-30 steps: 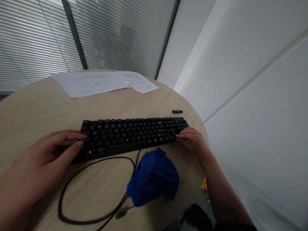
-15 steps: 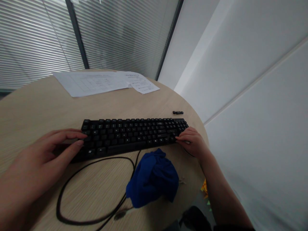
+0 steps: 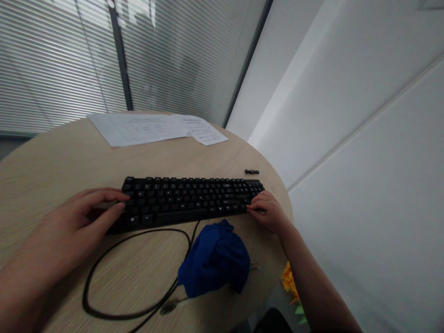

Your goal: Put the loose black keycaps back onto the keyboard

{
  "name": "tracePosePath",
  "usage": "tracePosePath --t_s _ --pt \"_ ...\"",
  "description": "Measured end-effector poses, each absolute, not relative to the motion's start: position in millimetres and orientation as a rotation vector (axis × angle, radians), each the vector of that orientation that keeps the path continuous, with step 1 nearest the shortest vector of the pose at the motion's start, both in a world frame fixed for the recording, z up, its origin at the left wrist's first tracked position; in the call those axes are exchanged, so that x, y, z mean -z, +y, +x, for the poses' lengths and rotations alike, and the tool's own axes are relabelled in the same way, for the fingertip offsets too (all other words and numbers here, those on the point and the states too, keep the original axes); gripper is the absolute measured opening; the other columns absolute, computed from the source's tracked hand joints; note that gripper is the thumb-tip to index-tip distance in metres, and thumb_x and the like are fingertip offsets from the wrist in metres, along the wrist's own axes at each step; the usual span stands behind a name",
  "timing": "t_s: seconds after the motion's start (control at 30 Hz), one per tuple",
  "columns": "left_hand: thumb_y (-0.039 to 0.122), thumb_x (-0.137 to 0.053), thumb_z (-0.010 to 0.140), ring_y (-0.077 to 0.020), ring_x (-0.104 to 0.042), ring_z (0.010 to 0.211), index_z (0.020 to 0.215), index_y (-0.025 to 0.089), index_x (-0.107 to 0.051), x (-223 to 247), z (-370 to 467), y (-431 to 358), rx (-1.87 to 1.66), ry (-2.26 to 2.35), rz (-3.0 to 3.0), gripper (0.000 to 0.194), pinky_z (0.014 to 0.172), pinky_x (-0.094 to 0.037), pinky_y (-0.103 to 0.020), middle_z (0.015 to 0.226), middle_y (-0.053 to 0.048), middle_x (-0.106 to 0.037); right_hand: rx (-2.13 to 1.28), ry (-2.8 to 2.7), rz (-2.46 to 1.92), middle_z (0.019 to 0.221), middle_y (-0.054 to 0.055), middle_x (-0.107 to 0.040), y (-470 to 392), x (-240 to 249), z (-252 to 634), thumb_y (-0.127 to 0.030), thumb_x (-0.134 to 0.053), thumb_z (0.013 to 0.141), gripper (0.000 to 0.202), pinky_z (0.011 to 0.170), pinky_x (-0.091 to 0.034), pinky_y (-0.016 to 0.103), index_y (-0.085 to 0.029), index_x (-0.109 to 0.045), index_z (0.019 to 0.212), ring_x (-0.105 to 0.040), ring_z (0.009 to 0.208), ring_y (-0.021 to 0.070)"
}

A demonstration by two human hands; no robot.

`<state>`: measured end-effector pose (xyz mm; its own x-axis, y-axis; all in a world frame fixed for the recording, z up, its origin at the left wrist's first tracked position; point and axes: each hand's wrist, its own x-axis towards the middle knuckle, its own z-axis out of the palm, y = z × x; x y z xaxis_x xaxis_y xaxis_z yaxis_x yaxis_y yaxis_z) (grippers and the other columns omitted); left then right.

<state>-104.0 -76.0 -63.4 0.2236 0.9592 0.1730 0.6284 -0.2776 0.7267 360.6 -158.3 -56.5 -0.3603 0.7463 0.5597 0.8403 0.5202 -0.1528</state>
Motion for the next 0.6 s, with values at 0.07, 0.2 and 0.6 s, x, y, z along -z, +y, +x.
tracePosePath --t_s 0.07,0.2,0.6 --pt "0.063 -0.044 0.083 -0.0363 -0.066 0.105 0.109 0.027 -0.064 46 -95 -82 -0.970 1.557 1.976 0.049 0.093 -0.048 -0.054 0.118 -0.006 -0.067 0.252 -2.197 -1.239 0.083 0.002 -0.070 -159 58 360 -0.027 -0.070 0.092 0.015 0.083 -0.044 0.034 -0.022 -0.075 0.079 -0.061 0.079 0.0127" --pt "0.060 -0.046 0.076 -0.0299 -0.068 0.091 0.100 0.024 -0.068 26 -88 -88 -0.894 1.615 1.930 0.048 0.088 -0.053 -0.047 0.113 -0.007 -0.070 0.318 -2.113 -1.242 0.086 0.003 -0.070 -163 52 364 -0.028 -0.068 0.094 0.011 0.083 -0.047 0.034 -0.023 -0.077 0.089 -0.062 0.083 0.0140" --pt "0.056 -0.048 0.080 -0.0282 -0.067 0.093 0.105 0.021 -0.067 32 -92 -87 -0.941 1.558 1.889 0.046 0.090 -0.052 -0.044 0.117 -0.009 -0.069 0.037 -2.041 -1.867 0.098 0.003 -0.074 -29 11 430 -0.029 -0.075 0.082 0.016 0.091 -0.052 0.029 -0.020 -0.079 0.094 -0.067 0.093 0.0170"
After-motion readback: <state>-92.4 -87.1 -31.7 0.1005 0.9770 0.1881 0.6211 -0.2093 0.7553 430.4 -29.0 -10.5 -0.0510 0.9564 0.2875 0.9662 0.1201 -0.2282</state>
